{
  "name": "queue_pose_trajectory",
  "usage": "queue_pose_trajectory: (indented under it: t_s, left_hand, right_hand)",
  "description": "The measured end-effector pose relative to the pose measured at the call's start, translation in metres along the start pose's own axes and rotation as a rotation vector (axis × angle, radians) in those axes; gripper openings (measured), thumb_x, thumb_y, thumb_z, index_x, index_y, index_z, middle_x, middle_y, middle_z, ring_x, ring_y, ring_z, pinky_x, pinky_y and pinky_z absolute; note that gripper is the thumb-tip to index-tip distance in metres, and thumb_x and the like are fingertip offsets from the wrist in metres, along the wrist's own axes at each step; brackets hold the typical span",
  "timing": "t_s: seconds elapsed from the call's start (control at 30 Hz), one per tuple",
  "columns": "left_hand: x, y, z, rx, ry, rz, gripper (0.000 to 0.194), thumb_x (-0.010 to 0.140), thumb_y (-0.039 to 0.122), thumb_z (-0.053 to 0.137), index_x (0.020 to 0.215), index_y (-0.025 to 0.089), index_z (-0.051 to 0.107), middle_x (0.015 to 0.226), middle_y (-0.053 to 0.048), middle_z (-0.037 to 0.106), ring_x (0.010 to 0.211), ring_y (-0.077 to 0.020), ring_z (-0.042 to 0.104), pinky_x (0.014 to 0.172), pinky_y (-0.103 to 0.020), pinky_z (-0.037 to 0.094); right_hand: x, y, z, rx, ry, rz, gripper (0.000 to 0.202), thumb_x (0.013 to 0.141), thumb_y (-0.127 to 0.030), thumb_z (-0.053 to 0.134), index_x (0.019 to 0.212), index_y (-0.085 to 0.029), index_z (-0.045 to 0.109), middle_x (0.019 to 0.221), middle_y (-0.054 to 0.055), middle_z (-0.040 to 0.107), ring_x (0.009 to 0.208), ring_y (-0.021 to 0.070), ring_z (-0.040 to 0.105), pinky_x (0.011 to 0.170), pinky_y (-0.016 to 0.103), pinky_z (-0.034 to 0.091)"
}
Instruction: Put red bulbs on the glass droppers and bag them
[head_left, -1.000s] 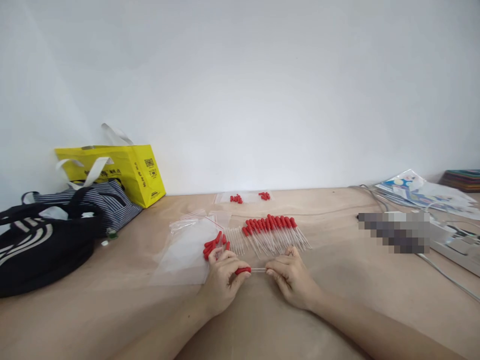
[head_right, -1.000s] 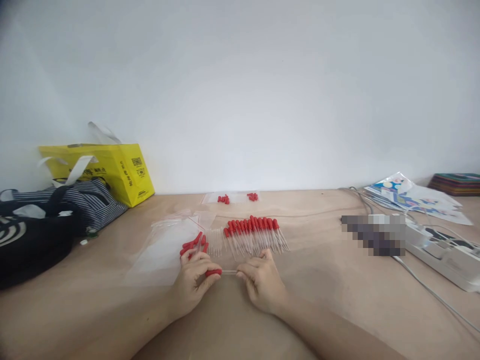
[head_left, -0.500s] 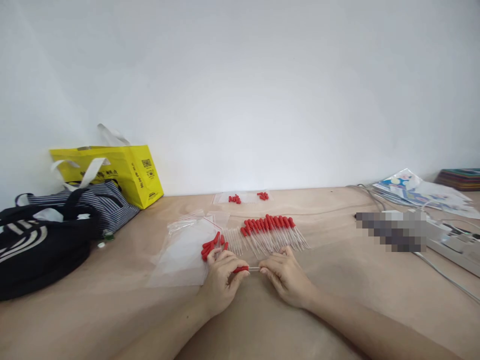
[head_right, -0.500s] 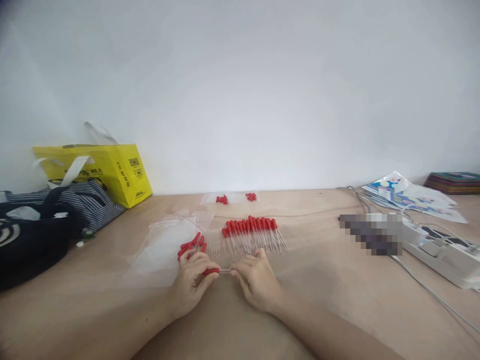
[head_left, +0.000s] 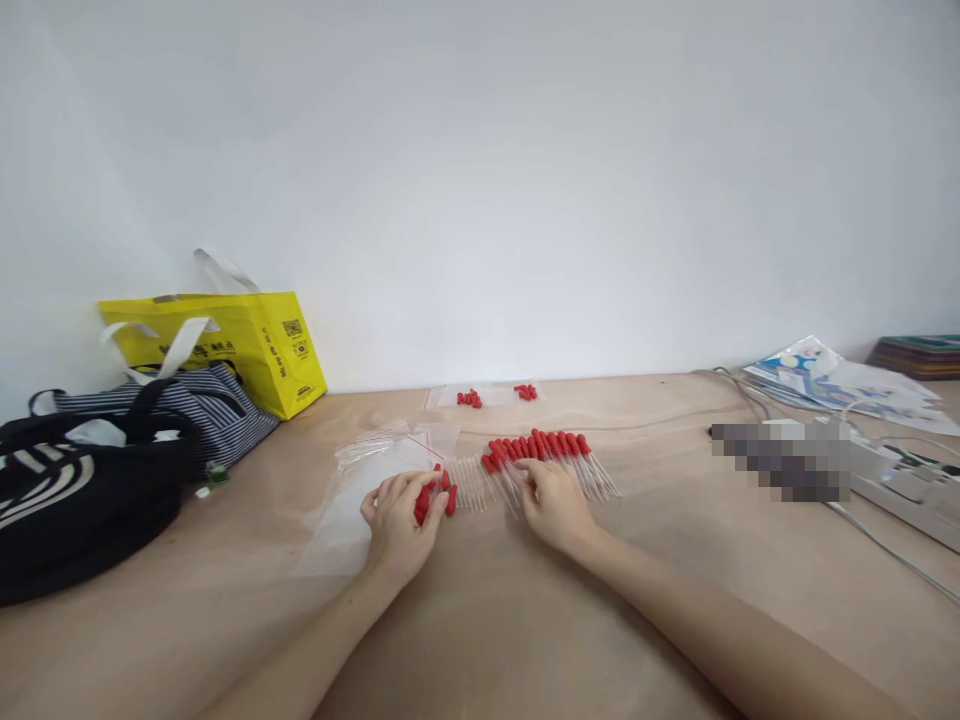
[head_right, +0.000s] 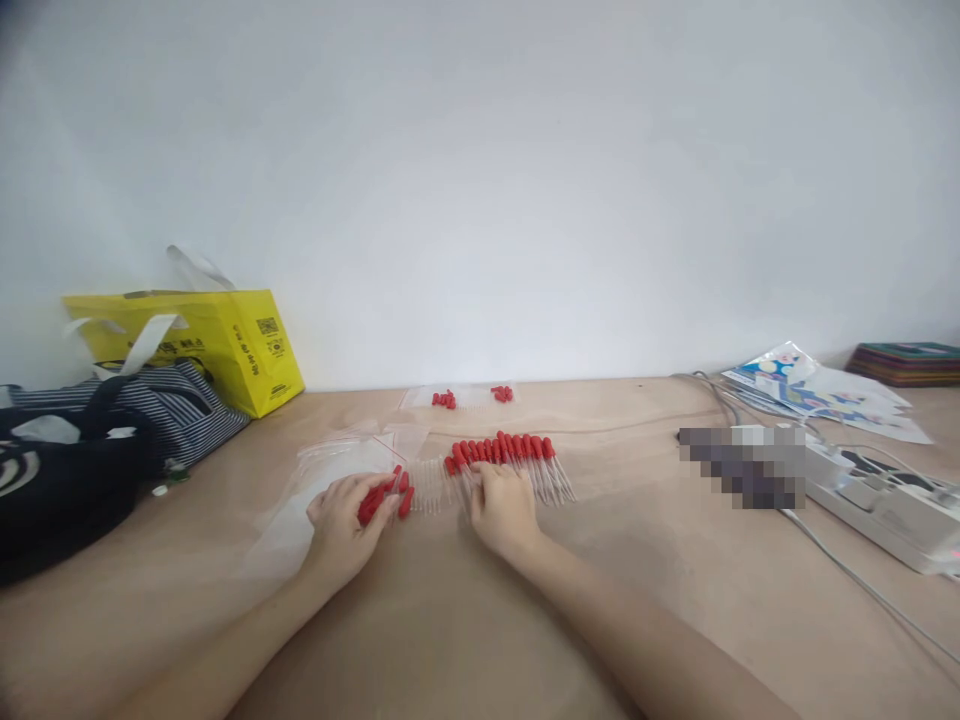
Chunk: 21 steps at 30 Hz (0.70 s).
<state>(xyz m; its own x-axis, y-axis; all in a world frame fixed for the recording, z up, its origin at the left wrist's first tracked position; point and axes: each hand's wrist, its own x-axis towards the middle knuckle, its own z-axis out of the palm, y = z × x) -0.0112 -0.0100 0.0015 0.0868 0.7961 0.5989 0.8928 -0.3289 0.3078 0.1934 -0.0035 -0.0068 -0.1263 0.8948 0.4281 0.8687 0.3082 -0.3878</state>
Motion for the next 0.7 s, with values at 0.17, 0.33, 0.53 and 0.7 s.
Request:
queue_pose_trajectory:
  t_s: [0.17,0.33,0.53,0.7]
  left_hand:
    - [0.001,-0.004,0.002,0.066,-0.07,-0.001,0.016,0.073,0.03,0.052,0.087,0.026,0.06,0.094,-0.004,0.061,0.091,-0.0237,0.05,0.08,-0.042,0.026]
    - [-0.001,-0.002,0.002,0.08,-0.109,-0.01,0.016,0.073,0.029,0.052,0.087,0.025,0.06,0.095,-0.004,0.06,0.092,-0.0238,0.049,0.081,-0.043,0.024]
    - [-0.001,-0.003,0.003,0.086,-0.133,0.0,0.013,0.074,0.028,0.052,0.084,0.025,0.06,0.095,-0.003,0.06,0.092,-0.0231,0.049,0.082,-0.043,0.024]
    - [0.0,-0.003,0.003,0.101,-0.125,-0.008,0.014,0.073,0.028,0.052,0.085,0.025,0.06,0.095,-0.004,0.06,0.092,-0.0231,0.049,0.082,-0.043,0.023]
  right_hand:
    - [0.019,-0.012,0.016,-0.153,0.071,0.081,0.023,0.078,-0.017,0.041,0.099,-0.017,0.051,0.078,0.005,0.063,0.079,0.0172,0.054,0.067,0.028,0.022]
    - [0.021,-0.01,0.021,-0.144,0.155,0.054,0.022,0.08,-0.016,0.038,0.097,-0.017,0.051,0.076,0.004,0.063,0.077,0.0167,0.054,0.068,0.028,0.02]
    - [0.02,-0.006,0.022,-0.163,0.217,0.064,0.021,0.079,-0.015,0.038,0.095,-0.016,0.051,0.072,0.003,0.063,0.074,0.0163,0.054,0.067,0.028,0.019]
    - [0.02,-0.011,0.025,-0.224,0.142,0.075,0.02,0.077,-0.017,0.041,0.094,-0.017,0.051,0.071,0.004,0.063,0.075,0.0179,0.054,0.067,0.029,0.019]
